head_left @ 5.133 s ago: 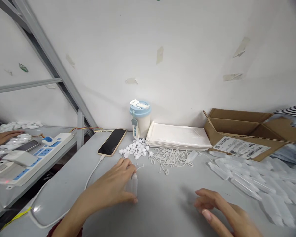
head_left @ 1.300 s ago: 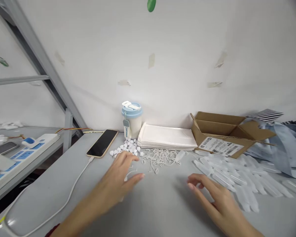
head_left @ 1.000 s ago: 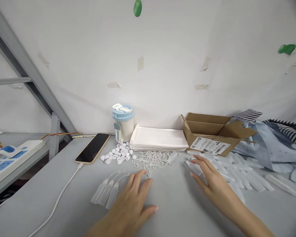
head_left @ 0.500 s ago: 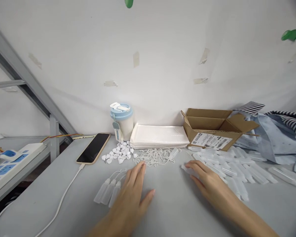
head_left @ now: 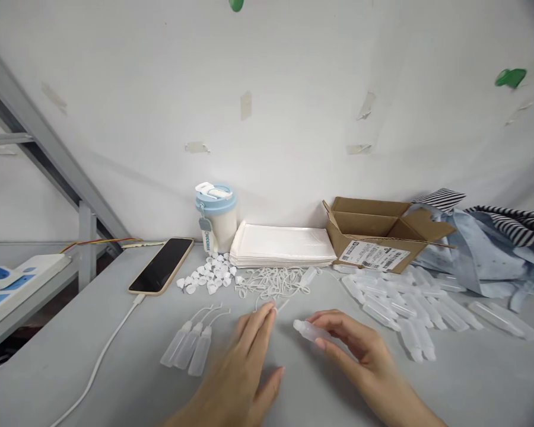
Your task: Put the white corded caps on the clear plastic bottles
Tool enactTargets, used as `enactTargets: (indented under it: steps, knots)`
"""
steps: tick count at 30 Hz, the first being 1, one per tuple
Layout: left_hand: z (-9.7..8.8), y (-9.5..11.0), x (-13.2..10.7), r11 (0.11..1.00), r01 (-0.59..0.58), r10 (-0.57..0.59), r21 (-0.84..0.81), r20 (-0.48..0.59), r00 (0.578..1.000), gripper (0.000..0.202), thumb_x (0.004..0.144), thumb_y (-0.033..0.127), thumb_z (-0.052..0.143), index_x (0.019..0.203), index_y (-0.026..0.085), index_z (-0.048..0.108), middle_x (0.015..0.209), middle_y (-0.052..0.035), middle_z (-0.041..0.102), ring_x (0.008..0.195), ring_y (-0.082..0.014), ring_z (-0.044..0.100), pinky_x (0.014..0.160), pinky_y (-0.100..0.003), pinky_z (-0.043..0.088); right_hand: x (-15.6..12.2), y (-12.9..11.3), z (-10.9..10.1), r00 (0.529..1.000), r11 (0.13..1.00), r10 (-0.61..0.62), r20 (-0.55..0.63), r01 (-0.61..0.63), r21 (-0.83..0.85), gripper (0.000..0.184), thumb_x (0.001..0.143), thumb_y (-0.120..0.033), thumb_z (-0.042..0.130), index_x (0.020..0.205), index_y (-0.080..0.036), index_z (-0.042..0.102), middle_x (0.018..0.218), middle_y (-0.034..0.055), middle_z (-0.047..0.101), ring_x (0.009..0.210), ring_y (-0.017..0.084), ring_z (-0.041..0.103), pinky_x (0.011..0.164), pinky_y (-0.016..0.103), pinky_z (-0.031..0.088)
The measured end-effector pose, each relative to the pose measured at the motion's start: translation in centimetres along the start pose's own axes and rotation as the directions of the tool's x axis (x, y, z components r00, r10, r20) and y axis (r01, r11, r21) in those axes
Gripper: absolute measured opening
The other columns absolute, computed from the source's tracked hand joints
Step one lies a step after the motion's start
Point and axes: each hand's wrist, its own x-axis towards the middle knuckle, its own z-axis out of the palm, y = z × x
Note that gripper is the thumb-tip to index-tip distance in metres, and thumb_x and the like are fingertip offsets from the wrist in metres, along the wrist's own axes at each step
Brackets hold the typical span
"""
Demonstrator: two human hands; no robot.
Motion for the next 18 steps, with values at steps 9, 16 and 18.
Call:
enactTargets:
  steps: [9, 16, 18]
  knots:
    - [-0.5, 1.9, -0.4, 0.990, 0.048, -0.030, -0.130, 0.137, 0.990, 0.080, 0.078, 0.009, 0.049, 0.149, 0.026, 0.017, 0.152, -0.0074, 0.032, 0.136, -0.0273, 0.034, 0.108, -0.045, 0.040, -0.4, -0.1, 1.1, 0.996, 0.966, 0.060, 0.066, -0.075, 0.248, 0.017, 0.087, -0.037, 0.059, 0.092, -0.022, 0.064, 0.097, 0.0056, 0.070, 0.095, 0.020, 0.066, 0.086, 0.034, 0.052]
    - [-1.0, 2.2, -0.5, 0.978, 0.087, -0.055, -0.188, 0.168, 0.984, 0.079, 0.078, 0.012, 0.053, 0.148, 0.027, 0.022, 0.153, -0.0062, 0.032, 0.137, -0.0268, 0.034, 0.110, -0.045, 0.038, -0.5, -0.1, 1.4, 0.996, 0.977, 0.045, 0.072, -0.058, 0.203, 0.016, 0.088, -0.034, 0.057, 0.093, -0.021, 0.064, 0.096, 0.0055, 0.069, 0.093, 0.020, 0.064, 0.084, 0.034, 0.051]
    - [-1.0, 2.2, -0.7, 0.973, 0.111, -0.080, -0.203, 0.155, 0.985, 0.076, 0.080, 0.014, 0.053, 0.147, 0.031, 0.023, 0.152, -0.0051, 0.035, 0.134, -0.0274, 0.039, 0.108, -0.046, 0.041, -0.5, -0.2, 1.4, 0.997, 0.981, 0.044, 0.071, -0.056, 0.183, 0.015, 0.088, -0.033, 0.057, 0.093, -0.021, 0.064, 0.095, 0.0051, 0.069, 0.092, 0.020, 0.064, 0.083, 0.033, 0.051]
